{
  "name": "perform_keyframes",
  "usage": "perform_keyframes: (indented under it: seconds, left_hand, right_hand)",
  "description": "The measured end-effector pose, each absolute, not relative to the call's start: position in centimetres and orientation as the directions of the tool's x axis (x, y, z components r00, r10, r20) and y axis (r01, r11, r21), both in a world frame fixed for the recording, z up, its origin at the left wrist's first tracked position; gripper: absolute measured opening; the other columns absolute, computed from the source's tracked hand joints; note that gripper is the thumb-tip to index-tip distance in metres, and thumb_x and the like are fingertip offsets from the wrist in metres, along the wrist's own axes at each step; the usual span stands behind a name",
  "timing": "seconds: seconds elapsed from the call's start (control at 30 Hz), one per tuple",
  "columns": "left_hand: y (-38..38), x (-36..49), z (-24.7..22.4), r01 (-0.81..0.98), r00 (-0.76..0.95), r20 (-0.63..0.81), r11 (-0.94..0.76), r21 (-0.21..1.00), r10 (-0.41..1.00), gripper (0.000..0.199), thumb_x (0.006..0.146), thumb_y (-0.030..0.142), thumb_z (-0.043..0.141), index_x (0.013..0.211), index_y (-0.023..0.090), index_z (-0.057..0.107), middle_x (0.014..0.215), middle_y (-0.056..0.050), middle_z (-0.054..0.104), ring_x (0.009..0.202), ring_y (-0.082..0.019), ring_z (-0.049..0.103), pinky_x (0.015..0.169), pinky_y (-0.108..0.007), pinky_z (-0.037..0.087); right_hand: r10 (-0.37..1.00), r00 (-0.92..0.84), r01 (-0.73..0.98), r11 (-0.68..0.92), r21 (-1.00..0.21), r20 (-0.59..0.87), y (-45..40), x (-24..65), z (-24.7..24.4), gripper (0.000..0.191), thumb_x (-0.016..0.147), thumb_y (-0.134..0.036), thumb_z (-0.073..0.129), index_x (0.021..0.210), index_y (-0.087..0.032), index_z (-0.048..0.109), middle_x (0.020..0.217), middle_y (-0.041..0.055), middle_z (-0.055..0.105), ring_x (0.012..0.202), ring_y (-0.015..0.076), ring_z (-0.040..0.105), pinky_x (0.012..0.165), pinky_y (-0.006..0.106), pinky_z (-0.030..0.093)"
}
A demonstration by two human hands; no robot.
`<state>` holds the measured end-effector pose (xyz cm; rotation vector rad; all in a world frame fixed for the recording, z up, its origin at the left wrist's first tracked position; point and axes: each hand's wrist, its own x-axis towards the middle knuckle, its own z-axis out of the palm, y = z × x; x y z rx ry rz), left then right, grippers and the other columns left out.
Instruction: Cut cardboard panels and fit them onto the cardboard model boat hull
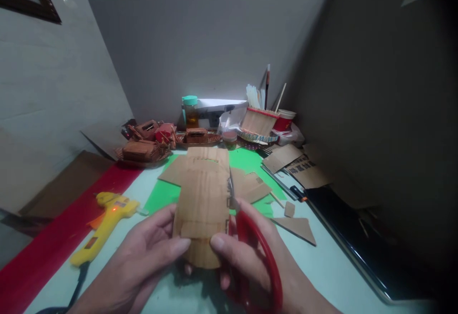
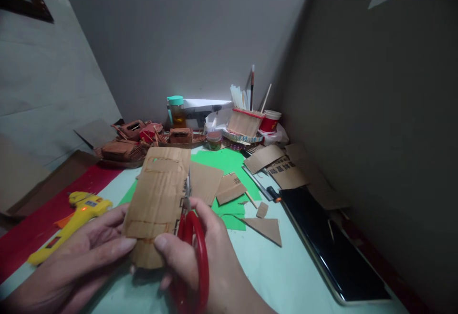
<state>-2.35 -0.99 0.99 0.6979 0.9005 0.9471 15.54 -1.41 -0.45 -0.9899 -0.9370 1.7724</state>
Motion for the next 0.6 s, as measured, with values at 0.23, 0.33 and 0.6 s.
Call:
perform_keyframes:
  seconds: [0.23, 0.33, 0.6]
  left_hand:
    - [-1.2, -2.2, 0.6, -0.320, 0.292, -0.327, 0.414, 0.852, 0.899, 0.035, 0.072, 0.024, 0.088, 0.105, 0.026, 0.079, 0.111, -0.007, 0.078, 0.099, -0.027, 0.072, 0.068, -0.028, 0.053]
    - [-1.3, -2.2, 0.5, -0.312, 0.298, -0.330, 0.418, 0.853, 0.896, 0.036, 0.070, 0.026, 0.090, 0.105, 0.026, 0.079, 0.103, -0.005, 0.078, 0.088, -0.021, 0.071, 0.067, -0.025, 0.052]
    - [-1.7, -2.1, 1.0, -0.252, 0.227, -0.357, 0.409, 0.877, 0.906, 0.036, 0.067, 0.036, 0.092, 0.100, 0.027, 0.079, 0.101, -0.004, 0.077, 0.077, -0.017, 0.063, 0.064, -0.026, 0.052]
  right_hand:
    - [0.942, -0.324, -0.347, -0.202, -0.916, -0.085, -1.5, 15.4, -1.1, 0.054, 0.072, -0.024, 0.090, 0.111, -0.022, 0.053, 0.067, -0.0081, 0.062, 0.048, 0.0062, 0.052, 0.042, 0.013, 0.043]
    - [0.933, -0.357, -0.361, -0.176, -0.916, -0.039, -1.4, 15.3, -1.5, 0.057, 0.076, -0.025, 0.087, 0.120, -0.024, 0.053, 0.073, -0.0051, 0.066, 0.049, 0.0070, 0.052, 0.040, 0.013, 0.040]
    - [0.947, -0.291, -0.274, -0.218, -0.936, -0.136, -1.4, 16.3, 0.0, 0.051, 0.076, -0.040, 0.087, 0.111, -0.023, 0.054, 0.073, -0.0065, 0.062, 0.047, 0.0057, 0.051, 0.040, 0.015, 0.036]
